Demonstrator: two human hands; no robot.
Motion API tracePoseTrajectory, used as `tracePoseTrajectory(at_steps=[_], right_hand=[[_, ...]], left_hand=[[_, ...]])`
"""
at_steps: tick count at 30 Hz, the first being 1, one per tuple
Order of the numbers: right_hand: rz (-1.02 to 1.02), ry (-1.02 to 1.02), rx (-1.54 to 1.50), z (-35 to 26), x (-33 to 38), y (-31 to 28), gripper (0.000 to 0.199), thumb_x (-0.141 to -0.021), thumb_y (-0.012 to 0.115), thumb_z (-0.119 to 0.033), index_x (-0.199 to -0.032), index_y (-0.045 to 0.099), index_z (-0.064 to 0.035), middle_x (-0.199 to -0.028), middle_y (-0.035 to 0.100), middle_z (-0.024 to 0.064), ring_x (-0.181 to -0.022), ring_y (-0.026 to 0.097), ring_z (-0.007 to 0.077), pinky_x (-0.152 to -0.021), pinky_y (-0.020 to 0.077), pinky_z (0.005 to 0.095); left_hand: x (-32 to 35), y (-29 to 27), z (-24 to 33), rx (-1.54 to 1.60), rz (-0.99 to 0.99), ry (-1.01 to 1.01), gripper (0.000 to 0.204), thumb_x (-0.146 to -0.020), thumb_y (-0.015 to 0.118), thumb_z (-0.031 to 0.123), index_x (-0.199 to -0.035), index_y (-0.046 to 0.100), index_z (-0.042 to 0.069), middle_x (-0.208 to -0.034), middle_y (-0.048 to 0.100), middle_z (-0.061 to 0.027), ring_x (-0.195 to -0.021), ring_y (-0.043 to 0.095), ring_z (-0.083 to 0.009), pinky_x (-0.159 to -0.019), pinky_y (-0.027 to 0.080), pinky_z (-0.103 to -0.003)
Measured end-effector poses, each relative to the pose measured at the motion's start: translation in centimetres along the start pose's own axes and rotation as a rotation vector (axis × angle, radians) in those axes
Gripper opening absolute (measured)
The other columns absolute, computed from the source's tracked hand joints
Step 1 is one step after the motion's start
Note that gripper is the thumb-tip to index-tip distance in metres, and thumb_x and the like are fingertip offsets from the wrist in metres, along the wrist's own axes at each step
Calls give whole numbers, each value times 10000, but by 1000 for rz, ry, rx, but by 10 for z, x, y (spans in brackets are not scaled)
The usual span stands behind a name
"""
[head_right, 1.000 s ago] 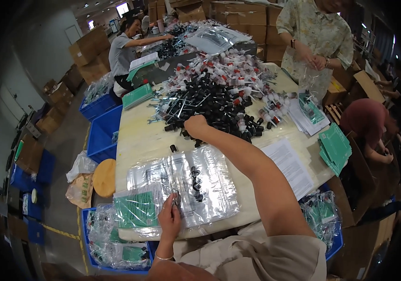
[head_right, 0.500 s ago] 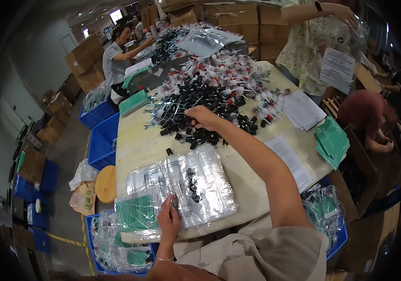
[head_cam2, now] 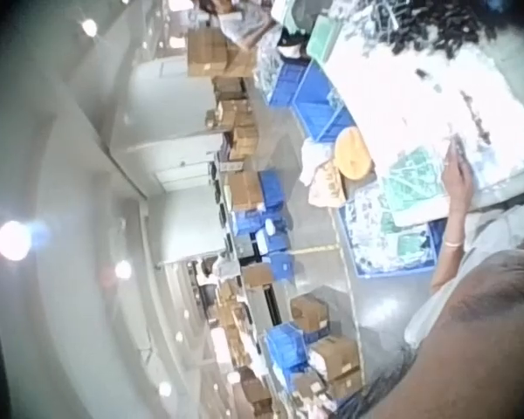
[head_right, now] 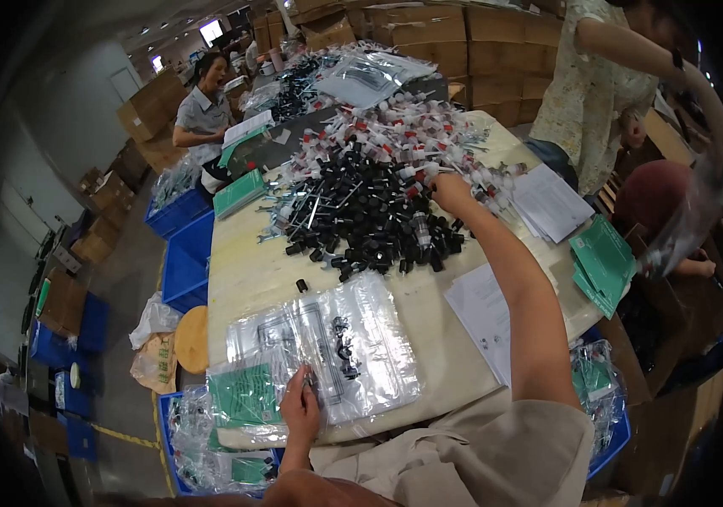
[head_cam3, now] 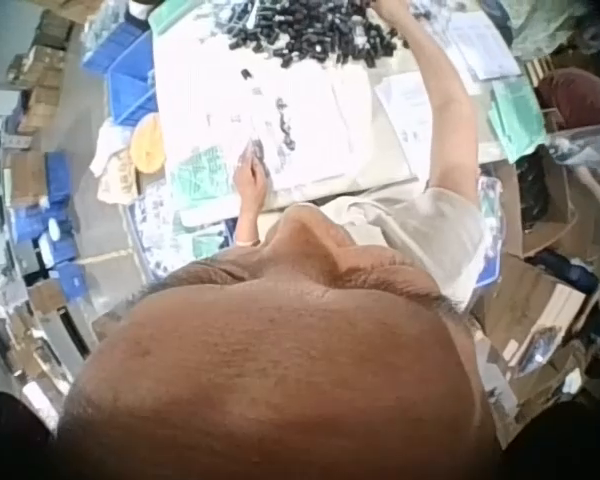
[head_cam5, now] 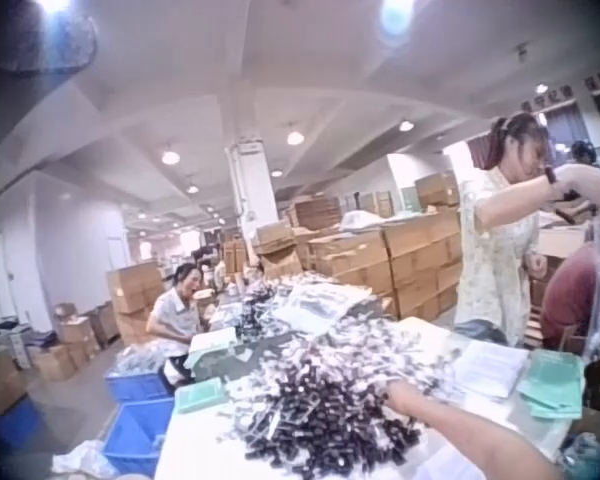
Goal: Packing instruction manuals and electronic components into individual plastic bags at a warehouse station.
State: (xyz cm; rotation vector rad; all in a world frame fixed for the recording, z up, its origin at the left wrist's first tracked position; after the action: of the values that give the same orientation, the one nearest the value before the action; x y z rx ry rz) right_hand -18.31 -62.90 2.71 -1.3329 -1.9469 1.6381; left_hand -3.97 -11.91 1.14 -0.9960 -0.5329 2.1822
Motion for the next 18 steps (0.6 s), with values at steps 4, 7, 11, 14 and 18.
tracePoseTrajectory(at_steps=[4, 7, 11, 14, 18], right_hand=[[-140, 17, 392, 2, -8, 22, 187, -722, 626, -159, -883, 663, -70, -950, 631, 181, -845, 631, 299, -732, 500, 423], [-196, -52, 479, -2, -14, 24, 163, -717, 612, -155, -838, 649, -52, -918, 633, 177, -824, 637, 306, -711, 502, 432], [-195, -240, 553, -10, -6, 25, 191, -712, 609, -154, -870, 618, -47, -878, 629, 154, -774, 636, 319, -657, 499, 436], [-93, -294, 466, -19, 9, 16, 205, -713, 618, -159, -889, 581, -59, -858, 621, 140, -790, 622, 325, -660, 487, 445], [176, -191, 157, -24, 17, -29, 178, -755, 643, -193, -864, 567, -74, -712, 585, 87, -603, 578, 246, -515, 450, 388]], left_hand=[[1, 3, 1, -15, -17, 5, 399, -804, 457, -48, -1195, 527, 0, -1072, 630, -159, -895, 642, -298, -726, 512, -328], [-3, 2, 6, 28, -1, 20, 401, -803, 464, -41, -1196, 527, 13, -1072, 627, -164, -867, 642, -308, -707, 509, -335], [0, 0, 1, 49, -21, -43, 437, -784, 484, -48, -1206, 524, 57, -1072, 622, -168, -822, 634, -327, -663, 501, -348], [1, -1, -3, 86, -15, -28, 451, -780, 490, -49, -1218, 513, 57, -1082, 619, -168, -820, 637, -322, -658, 504, -347], [-11, -1, 1, 62, -193, -63, 467, -790, 510, -20, -1248, 481, 67, -1150, 583, -178, -813, 637, -328, -653, 517, -365]])
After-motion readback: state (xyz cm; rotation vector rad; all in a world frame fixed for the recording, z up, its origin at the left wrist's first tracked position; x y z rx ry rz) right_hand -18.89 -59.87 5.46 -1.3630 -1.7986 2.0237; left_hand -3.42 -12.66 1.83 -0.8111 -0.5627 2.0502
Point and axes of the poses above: each hand's wrist, its own x-axis away from the middle knuckle, its own y-axis out of the palm, z = x × y, the point moved 7 cm from there along -x, towards the middle knuckle
